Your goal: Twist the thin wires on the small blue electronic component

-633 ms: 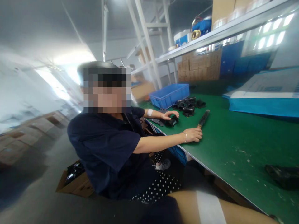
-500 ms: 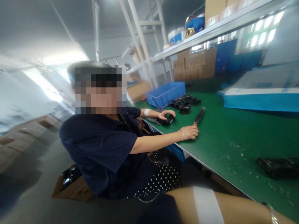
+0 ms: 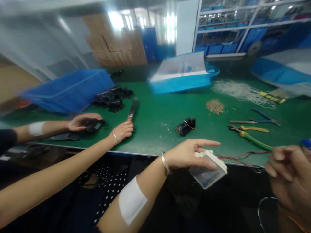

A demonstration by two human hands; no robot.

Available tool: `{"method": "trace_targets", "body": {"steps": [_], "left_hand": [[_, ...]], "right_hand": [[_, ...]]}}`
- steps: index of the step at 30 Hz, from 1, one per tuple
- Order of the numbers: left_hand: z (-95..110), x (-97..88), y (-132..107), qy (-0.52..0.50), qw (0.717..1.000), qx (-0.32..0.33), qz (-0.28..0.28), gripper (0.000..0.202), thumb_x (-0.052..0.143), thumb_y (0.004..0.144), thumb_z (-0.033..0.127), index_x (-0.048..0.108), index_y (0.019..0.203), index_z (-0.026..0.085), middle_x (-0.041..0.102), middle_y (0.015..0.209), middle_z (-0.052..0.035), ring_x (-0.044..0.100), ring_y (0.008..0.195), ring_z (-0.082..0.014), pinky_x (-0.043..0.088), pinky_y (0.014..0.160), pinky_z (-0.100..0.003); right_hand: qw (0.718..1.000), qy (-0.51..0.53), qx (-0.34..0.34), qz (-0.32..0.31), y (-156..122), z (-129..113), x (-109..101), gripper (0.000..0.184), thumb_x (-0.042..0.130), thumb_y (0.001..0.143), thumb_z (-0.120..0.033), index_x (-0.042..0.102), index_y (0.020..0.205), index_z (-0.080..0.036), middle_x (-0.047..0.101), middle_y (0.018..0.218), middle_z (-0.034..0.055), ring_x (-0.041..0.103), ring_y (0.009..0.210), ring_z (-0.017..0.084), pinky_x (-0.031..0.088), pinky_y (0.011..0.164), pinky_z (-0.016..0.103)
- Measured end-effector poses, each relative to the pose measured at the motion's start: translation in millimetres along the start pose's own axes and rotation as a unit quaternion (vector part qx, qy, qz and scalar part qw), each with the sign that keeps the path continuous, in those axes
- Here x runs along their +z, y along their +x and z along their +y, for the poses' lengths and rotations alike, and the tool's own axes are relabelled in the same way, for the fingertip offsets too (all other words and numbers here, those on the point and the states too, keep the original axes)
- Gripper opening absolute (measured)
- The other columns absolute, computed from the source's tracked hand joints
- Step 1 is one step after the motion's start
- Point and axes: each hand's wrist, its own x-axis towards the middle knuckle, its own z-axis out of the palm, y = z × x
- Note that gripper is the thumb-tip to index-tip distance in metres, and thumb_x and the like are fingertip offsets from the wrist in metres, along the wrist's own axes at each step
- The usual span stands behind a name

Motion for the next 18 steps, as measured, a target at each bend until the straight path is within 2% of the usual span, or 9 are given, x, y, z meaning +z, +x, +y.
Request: {"method": "trace_targets", "body": {"steps": [2, 4, 6, 9, 12, 14, 18], "left_hand": [[2, -9.8, -1, -0.065, 0.997, 0.008, 0.027, 0.072, 0.079, 0.07, 0.027, 0.05, 0.136, 0.024, 0.069, 0.105, -0.0101, 0.066, 0.09, -0.0184, 0.049, 0.08, -0.029], [5, -18.8, -2, -0.104, 0.994, 0.011, 0.044, 0.074, 0.081, 0.069, 0.026, 0.049, 0.136, 0.022, 0.069, 0.103, -0.0115, 0.066, 0.087, -0.0181, 0.05, 0.08, -0.029], [6, -22.3, -1, -0.116, 0.992, 0.008, 0.054, 0.077, 0.082, 0.067, 0.025, 0.048, 0.137, 0.02, 0.069, 0.101, -0.012, 0.067, 0.085, -0.0181, 0.05, 0.08, -0.03], [7, -20.9, 2, -0.097, 0.994, 0.001, 0.05, 0.08, 0.082, 0.066, 0.024, 0.046, 0.138, 0.019, 0.07, 0.098, -0.0116, 0.067, 0.085, -0.0181, 0.05, 0.081, -0.031], [5, -17.9, 5, -0.05, 0.999, -0.003, 0.022, 0.079, 0.081, 0.067, 0.024, 0.046, 0.138, 0.019, 0.069, 0.101, -0.0115, 0.066, 0.09, -0.0186, 0.049, 0.084, -0.032], [2, -14.9, 7, -0.019, 1.0, -0.013, -0.019, 0.077, 0.081, 0.068, 0.024, 0.047, 0.137, 0.02, 0.067, 0.108, -0.0125, 0.065, 0.097, -0.0194, 0.049, 0.088, -0.033], [-10, -4.2, 13, 0.002, 0.992, -0.028, -0.119, 0.068, 0.076, 0.073, 0.027, 0.049, 0.136, 0.021, 0.058, 0.127, -0.0146, 0.061, 0.11, -0.0218, 0.048, 0.094, -0.036]], "right_hand": [[0.999, 0.018, -0.014, 0.026, -6, -1, 15, 0.017, 0.07, 0.076, -0.033, 0.061, 0.073, -0.019, 0.048, 0.072, 0.0018, 0.029, 0.041, 0.006, 0.035, 0.039, 0.025], [0.999, 0.013, -0.036, 0.03, -13, -2, 27, 0.015, 0.073, 0.073, -0.029, 0.063, 0.074, -0.018, 0.051, 0.073, 0.0021, 0.033, 0.044, 0.007, 0.037, 0.042, 0.024], [0.999, 0.008, -0.048, 0.015, -18, -1, 32, 0.01, 0.071, 0.077, -0.025, 0.064, 0.079, -0.018, 0.052, 0.075, 0.0021, 0.034, 0.046, 0.007, 0.04, 0.046, 0.024], [0.998, 0.011, -0.06, -0.015, -19, 0, 28, 0.002, 0.065, 0.083, -0.017, 0.065, 0.085, -0.018, 0.055, 0.076, 0.0023, 0.037, 0.047, 0.007, 0.041, 0.05, 0.025], [0.996, 0.011, -0.087, -0.023, -18, -4, 21, 0.003, 0.064, 0.083, -0.015, 0.064, 0.085, -0.018, 0.055, 0.075, 0.0026, 0.038, 0.047, 0.008, 0.04, 0.048, 0.025], [0.995, 0.009, -0.102, -0.019, -19, -13, 18, 0.004, 0.066, 0.081, -0.016, 0.065, 0.084, -0.018, 0.054, 0.073, 0.0023, 0.037, 0.046, 0.008, 0.038, 0.044, 0.025], [0.996, -0.011, -0.086, 0.017, -27, -38, 15, 0.013, 0.073, 0.077, -0.032, 0.065, 0.078, -0.021, 0.044, 0.055, -0.0011, 0.032, 0.037, 0.009, 0.032, 0.034, 0.025]]}}
